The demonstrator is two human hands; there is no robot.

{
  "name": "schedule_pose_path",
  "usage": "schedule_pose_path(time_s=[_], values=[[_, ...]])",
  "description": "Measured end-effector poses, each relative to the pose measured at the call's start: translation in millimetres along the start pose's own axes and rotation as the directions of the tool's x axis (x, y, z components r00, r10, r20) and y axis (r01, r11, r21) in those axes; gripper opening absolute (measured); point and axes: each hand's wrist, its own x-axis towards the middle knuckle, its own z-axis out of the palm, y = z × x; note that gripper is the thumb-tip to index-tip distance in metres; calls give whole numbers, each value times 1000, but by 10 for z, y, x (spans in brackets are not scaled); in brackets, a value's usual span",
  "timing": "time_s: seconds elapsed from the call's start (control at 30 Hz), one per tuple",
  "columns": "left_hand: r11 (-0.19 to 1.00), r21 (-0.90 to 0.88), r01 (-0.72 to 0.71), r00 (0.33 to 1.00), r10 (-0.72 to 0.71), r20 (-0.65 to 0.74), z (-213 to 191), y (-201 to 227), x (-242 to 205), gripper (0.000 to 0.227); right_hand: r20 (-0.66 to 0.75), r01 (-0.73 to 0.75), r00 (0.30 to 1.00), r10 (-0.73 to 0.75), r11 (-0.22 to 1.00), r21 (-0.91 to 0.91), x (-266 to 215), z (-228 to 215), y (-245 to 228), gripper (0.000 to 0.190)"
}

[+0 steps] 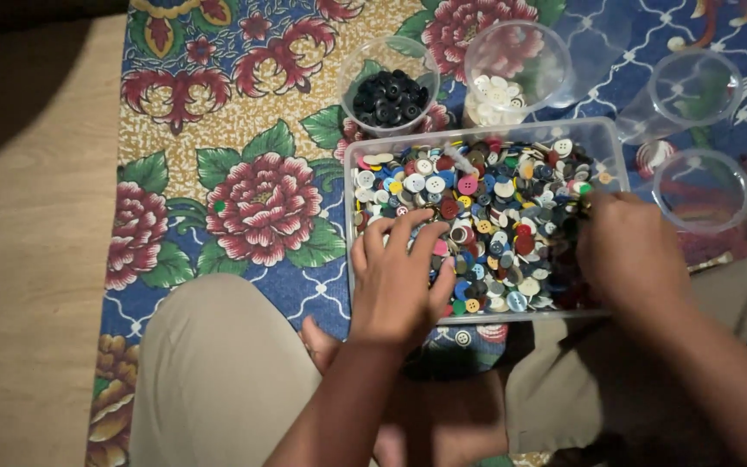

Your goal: Sorting various colored buttons from a large mixed tray into smaller separate containers by color.

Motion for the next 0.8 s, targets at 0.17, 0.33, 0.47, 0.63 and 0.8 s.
schedule_pose_path(time_s=[0.17,0.33,0.47,0.63,0.8], values=[[1000,-6,1,1000,-1,-20,29,-16,-29,39,62,-92,995,82,980,177,-56,-282,-137,34],[1000,-6,-25,995,24,-97,36,-13,-43,41,87,-196,980,177,914,354,106,-278,-112,28],[999,-9,-44,985,42,-167,14,-20,-55,41,146,-286,958,249,755,591,359,-194,-103,20],[998,-24,-55,978,49,-204,21,-5,-21,39,104,-263,964,245,810,524,700,-30,-109,40],[998,-43,-52,968,40,-248,14,-17,-28,39,44,-311,940,338,799,514,826,208,-131,23]])
